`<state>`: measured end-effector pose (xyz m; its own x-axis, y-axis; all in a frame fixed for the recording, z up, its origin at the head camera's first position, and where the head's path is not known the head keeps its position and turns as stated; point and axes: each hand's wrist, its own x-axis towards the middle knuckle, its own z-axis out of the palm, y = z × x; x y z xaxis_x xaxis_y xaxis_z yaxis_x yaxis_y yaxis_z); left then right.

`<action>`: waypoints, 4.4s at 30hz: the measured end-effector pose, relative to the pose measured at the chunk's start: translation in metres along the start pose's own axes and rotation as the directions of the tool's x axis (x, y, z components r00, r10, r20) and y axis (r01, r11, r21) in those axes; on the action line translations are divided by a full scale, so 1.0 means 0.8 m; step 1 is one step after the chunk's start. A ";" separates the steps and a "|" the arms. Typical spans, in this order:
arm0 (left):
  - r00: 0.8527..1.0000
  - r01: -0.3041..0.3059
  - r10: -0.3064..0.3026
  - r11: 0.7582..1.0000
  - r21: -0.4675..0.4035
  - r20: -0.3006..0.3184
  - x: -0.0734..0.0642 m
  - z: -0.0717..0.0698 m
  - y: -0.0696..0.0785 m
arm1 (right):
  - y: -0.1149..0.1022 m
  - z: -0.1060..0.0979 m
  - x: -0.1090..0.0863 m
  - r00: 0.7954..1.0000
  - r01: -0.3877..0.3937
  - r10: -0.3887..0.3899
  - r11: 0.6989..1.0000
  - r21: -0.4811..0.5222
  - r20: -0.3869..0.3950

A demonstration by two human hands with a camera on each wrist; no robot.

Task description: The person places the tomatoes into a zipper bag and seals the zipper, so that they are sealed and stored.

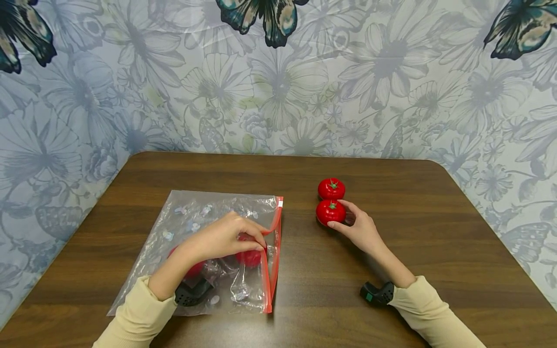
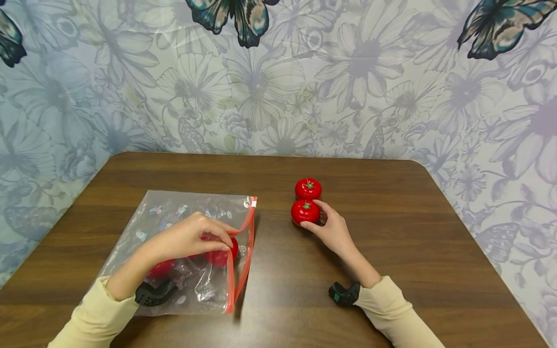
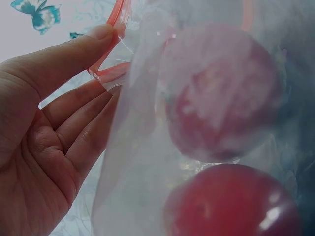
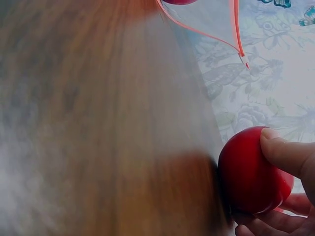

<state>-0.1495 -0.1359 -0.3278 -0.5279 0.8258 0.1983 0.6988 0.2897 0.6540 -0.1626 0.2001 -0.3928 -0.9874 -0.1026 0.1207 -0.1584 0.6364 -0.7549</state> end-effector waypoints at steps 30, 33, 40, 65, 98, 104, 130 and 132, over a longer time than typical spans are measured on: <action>1.000 -0.009 0.009 1.000 0.005 0.001 0.000 -0.002 0.001 | -0.025 0.002 -0.011 0.998 0.060 -0.062 0.996 0.064 0.027; 1.000 -0.007 0.007 1.000 0.006 0.002 0.000 -0.002 0.001 | -0.030 0.003 -0.014 0.996 0.076 -0.079 0.994 0.082 0.033; 1.000 -0.002 0.002 1.000 0.000 0.003 0.000 -0.001 0.001 | -0.043 0.008 -0.022 0.994 0.085 -0.093 0.989 0.125 0.061; 1.000 0.007 -0.007 1.000 0.005 -0.006 0.004 0.000 0.001 | -0.062 0.034 -0.031 0.968 0.165 -0.191 0.974 0.157 0.163; 1.000 0.014 -0.014 1.000 0.027 -0.005 0.011 0.004 -0.001 | -0.065 0.069 -0.041 0.901 0.184 -0.258 0.955 0.231 0.349; 1.000 0.022 -0.022 1.000 0.019 -0.005 0.012 0.004 -0.001 | -0.065 0.070 -0.041 0.889 0.217 -0.279 0.955 0.203 0.363; 0.999 0.034 -0.034 0.999 0.009 -0.006 0.012 0.000 -0.004 | -0.053 0.050 -0.034 0.912 0.157 -0.244 0.950 0.271 0.329; 0.999 0.041 -0.041 0.999 0.012 -0.005 0.012 0.000 -0.004 | -0.055 0.053 -0.032 0.915 0.159 -0.245 0.949 0.272 0.321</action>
<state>-0.1566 -0.1289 -0.3278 -0.5584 0.8108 0.1753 0.6823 0.3287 0.6530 -0.1302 0.1424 -0.3902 -0.8641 -0.4955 0.0885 -0.3069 0.3794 -0.8728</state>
